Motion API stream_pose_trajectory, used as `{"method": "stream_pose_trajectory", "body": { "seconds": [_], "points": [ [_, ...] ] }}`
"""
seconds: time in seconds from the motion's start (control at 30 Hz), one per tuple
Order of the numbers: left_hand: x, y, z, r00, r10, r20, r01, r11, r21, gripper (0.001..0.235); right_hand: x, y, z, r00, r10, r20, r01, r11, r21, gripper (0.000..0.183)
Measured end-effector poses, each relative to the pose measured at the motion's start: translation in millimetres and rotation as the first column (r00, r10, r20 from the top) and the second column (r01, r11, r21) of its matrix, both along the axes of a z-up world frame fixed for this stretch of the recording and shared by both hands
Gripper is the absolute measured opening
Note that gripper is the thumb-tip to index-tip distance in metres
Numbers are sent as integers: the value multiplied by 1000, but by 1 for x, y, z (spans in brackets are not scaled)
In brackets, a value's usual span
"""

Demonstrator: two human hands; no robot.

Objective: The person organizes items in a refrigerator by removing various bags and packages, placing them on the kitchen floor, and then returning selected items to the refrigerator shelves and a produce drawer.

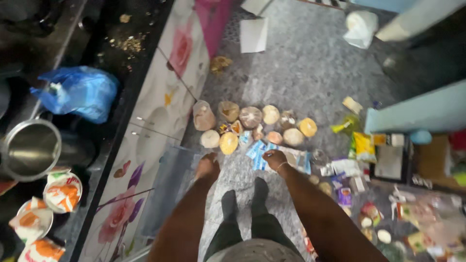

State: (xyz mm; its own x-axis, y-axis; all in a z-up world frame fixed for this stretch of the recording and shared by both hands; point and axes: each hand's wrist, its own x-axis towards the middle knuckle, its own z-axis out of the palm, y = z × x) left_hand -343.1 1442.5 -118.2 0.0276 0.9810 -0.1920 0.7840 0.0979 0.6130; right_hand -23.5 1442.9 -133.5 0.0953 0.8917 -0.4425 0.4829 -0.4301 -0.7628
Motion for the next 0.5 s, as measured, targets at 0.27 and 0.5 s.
{"method": "stream_pose_trajectory", "body": {
  "seconds": [0.27,0.5],
  "points": [
    [-4,-35,14,925,-380,-22,381,924,41,36,29,-176,47,918,-166,360,-22,886,463,14],
    [90,-32,69,712,-675,-195,686,727,-11,30,81,-335,82,742,-606,286,535,793,293,17]
  ]
}}
